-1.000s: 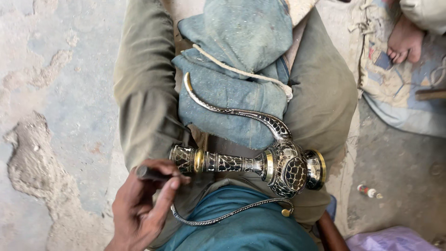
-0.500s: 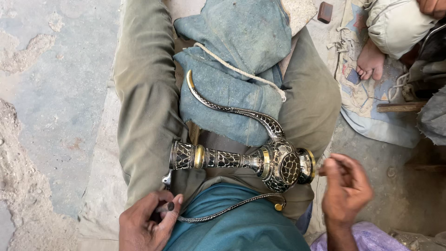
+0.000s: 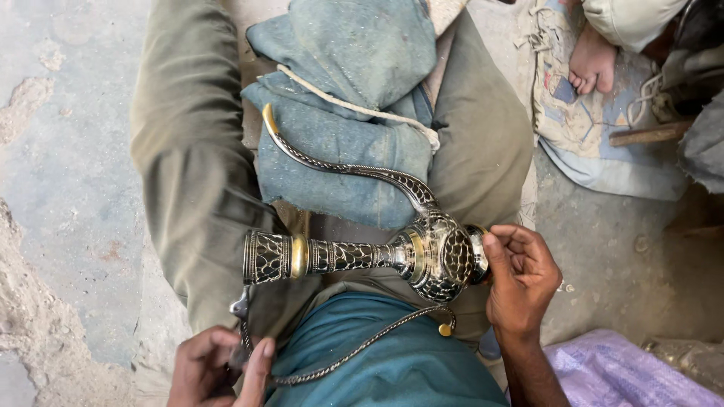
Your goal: The person holds a curved, ornate metal object on their lap and repeatedly strikes it with a wooden mallet. They adjust the object's position occasionally to work on different sections of the curved handle and body.
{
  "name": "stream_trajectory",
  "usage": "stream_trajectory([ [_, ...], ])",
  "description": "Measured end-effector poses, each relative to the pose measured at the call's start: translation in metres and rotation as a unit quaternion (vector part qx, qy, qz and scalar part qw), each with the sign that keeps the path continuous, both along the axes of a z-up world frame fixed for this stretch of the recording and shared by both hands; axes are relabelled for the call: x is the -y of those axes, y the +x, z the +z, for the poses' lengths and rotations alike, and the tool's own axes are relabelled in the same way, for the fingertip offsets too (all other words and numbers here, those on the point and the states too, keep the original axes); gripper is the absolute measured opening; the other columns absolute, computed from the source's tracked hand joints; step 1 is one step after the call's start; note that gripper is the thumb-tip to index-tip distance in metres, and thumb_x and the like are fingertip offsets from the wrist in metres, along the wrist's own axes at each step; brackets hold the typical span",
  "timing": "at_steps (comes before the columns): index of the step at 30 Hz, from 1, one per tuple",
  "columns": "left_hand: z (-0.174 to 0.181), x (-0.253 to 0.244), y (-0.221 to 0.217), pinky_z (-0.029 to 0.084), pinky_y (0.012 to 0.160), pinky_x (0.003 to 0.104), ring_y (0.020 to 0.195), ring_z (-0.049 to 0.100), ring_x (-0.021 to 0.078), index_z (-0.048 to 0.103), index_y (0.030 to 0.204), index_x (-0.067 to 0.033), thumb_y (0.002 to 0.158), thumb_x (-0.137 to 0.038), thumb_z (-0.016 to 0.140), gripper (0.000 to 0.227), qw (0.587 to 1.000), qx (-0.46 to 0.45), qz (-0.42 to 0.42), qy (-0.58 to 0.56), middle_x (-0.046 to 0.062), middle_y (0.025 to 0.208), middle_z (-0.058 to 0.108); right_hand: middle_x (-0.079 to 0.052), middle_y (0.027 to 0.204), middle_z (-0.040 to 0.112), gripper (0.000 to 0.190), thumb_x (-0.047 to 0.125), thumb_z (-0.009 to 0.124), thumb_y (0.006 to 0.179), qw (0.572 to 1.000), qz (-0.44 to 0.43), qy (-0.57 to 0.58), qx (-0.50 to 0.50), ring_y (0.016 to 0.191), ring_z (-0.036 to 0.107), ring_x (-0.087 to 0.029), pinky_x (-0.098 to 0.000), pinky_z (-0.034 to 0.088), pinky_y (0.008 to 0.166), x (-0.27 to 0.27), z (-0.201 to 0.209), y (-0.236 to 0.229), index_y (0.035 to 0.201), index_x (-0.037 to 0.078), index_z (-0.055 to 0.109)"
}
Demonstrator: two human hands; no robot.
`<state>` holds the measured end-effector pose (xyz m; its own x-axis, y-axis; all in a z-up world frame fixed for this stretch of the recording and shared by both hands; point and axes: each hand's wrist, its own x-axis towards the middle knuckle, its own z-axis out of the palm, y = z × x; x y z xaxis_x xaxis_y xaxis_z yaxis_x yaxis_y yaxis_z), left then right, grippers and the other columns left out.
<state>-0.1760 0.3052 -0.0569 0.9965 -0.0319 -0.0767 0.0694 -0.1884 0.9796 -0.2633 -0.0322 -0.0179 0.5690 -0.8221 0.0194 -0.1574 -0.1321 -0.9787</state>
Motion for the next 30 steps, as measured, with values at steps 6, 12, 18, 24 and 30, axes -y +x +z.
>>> stream_trajectory([
  [6, 0.081, 0.01, 0.038, 0.054, 0.066, 0.023, 0.071, 0.069, 0.0105, 0.056, 0.112, -0.0058, 0.086, -0.002, 0.073, 0.032, 0.977, -0.002, -0.096, -0.19, 0.009, 0.085, 0.072, -0.01, 0.099, 0.071, 0.016, -0.007, 0.067, 0.098, 0.979, -0.014, 0.187, 0.074, 0.088, 0.069, -0.012, -0.023, 0.056, 0.08, 0.005, 0.003, -0.004, 0.114, -0.006, 0.066],
  [12, 0.226, 0.093, 0.057, 0.056, 0.074, 0.031, 0.077, 0.07, 0.0188, 0.06, 0.125, -0.0095, 0.096, -0.011, 0.061, 0.028, 0.913, 0.04, -0.313, -0.259, 0.009, 0.093, 0.073, -0.012, 0.109, 0.073, 0.025, 0.0, 0.063, 0.095, 0.916, 0.096, 0.387, 0.055, 0.096, 0.069, -0.016, -0.0275, 0.056, 0.083, -0.027, -0.011, 0.007, 0.12, -0.004, 0.066],
  [18, 0.216, 0.219, 0.05, 0.058, 0.076, 0.046, 0.074, 0.072, 0.032, 0.068, 0.124, -0.013, 0.099, -0.016, 0.054, 0.029, 0.871, 0.082, -0.467, -0.125, 0.014, 0.085, 0.075, -0.016, 0.12, 0.071, 0.036, 0.01, 0.061, 0.096, 0.788, 0.292, 0.543, 0.0, 0.106, 0.068, -0.022, -0.0334, 0.055, 0.091, -0.012, -0.043, 0.005, 0.13, -0.004, 0.06],
  [24, 0.136, 0.225, 0.022, 0.057, 0.068, 0.053, 0.071, 0.075, 0.036, 0.072, 0.124, -0.0166, 0.086, -0.015, 0.06, 0.04, 0.788, 0.138, -0.6, -0.024, 0.016, 0.081, 0.076, -0.02, 0.13, 0.069, 0.049, 0.021, 0.06, 0.097, 0.698, 0.423, 0.578, -0.031, 0.116, 0.068, -0.028, -0.0394, 0.054, 0.1, 0.008, -0.088, -0.023, 0.14, -0.004, 0.054],
  [30, 0.115, 0.198, 0.019, 0.056, 0.079, 0.05, 0.087, 0.071, 0.0353, 0.064, 0.133, -0.011, 0.092, -0.018, 0.057, 0.042, 0.708, 0.215, -0.672, 0.033, 0.017, 0.094, 0.071, -0.02, 0.129, 0.073, 0.055, 0.022, 0.061, 0.091, 0.861, 0.218, 0.346, -0.302, 0.115, 0.071, -0.029, -0.0427, 0.061, 0.096, 0.049, -0.053, -0.073, 0.141, -0.001, 0.058],
])
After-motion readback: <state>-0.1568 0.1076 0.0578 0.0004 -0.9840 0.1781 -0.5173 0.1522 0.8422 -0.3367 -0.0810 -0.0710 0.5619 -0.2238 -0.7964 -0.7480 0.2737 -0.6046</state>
